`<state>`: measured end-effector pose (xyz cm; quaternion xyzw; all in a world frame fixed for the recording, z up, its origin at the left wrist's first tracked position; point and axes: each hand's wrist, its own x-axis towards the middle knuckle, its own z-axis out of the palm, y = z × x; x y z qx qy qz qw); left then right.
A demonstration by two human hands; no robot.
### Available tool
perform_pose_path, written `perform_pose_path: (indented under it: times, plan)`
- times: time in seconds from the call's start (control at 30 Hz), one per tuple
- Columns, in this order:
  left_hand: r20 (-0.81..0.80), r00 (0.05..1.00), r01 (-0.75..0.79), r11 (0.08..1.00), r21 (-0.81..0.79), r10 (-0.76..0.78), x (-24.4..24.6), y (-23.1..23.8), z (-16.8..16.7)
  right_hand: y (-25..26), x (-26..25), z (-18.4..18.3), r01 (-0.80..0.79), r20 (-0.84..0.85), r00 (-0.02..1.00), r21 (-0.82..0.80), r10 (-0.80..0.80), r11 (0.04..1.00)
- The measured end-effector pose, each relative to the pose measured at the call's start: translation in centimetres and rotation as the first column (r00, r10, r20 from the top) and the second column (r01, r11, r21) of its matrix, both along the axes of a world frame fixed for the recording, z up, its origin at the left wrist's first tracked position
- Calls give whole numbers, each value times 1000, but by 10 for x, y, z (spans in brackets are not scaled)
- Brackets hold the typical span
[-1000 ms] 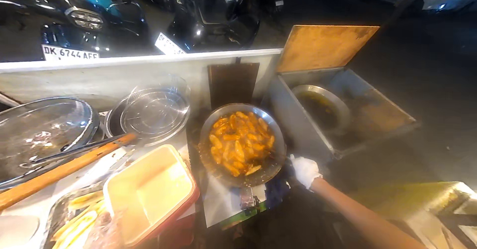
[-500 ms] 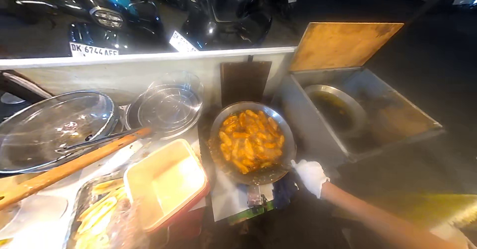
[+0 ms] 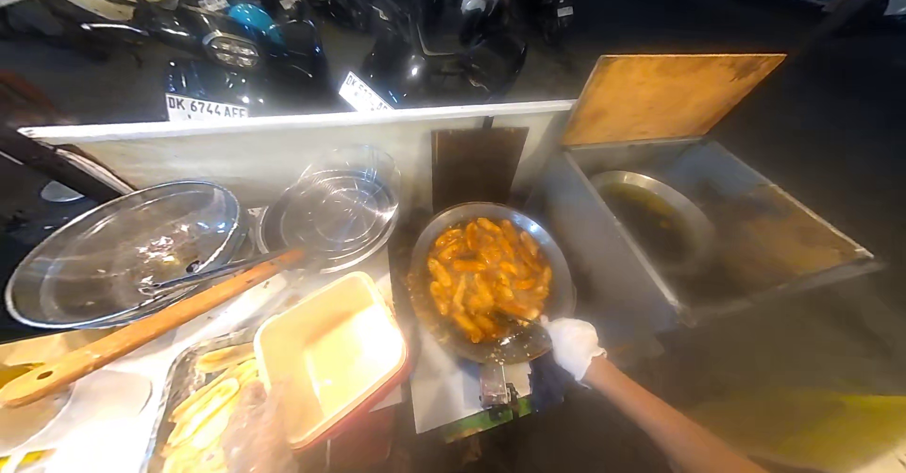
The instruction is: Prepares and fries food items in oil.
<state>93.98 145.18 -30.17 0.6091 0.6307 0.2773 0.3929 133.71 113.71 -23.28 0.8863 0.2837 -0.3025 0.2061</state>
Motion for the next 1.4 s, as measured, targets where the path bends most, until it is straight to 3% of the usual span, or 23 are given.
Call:
perform_pose_path:
  times: [0.17,0.27,0.43,0.53,0.63,0.77,0.9,1.03,1.23,1.4]
  plan:
    - [-12,1000,4,1000,20,-3,-7,3,-15,-12,-13,33,-7,20,1000,47,6,999]
    - [-25,1000,-9,1000,23,10,-4,2,-9,-13,-26,28,-5,-29,1000,106,8,994]
    - [-26,1000,9,1000,-16,-10,-4,1,1,-5,-30,-5,27,-67,997,34,-24,999]
    - [-3,1000,28,999,-24,-28,-3,2,4,5,-26,20,38,-21,999,-5,-38,999]
    - [16,1000,7,1000,-30,-7,-2,0,3,11,-6,28,43,-26,999,102,-40,994]
    - [17,1000,-8,1000,-26,8,1,-2,3,48,22,-17,208,-188,969,256,-162,944]
    - [1,1000,-3,1000,-7,3,2,-1,5,82,28,-72,405,-340,888,260,-309,877]
    - [22,1000,13,1000,7,-13,2,-1,3,77,21,-106,551,-466,796,292,-386,782]
    - [19,1000,-17,1000,13,17,7,-6,8,66,-40,-82,376,-223,923,341,-314,862]
    - [-6,1000,-7,1000,-2,7,6,-3,7,76,-57,-90,344,-197,936,331,-292,879]
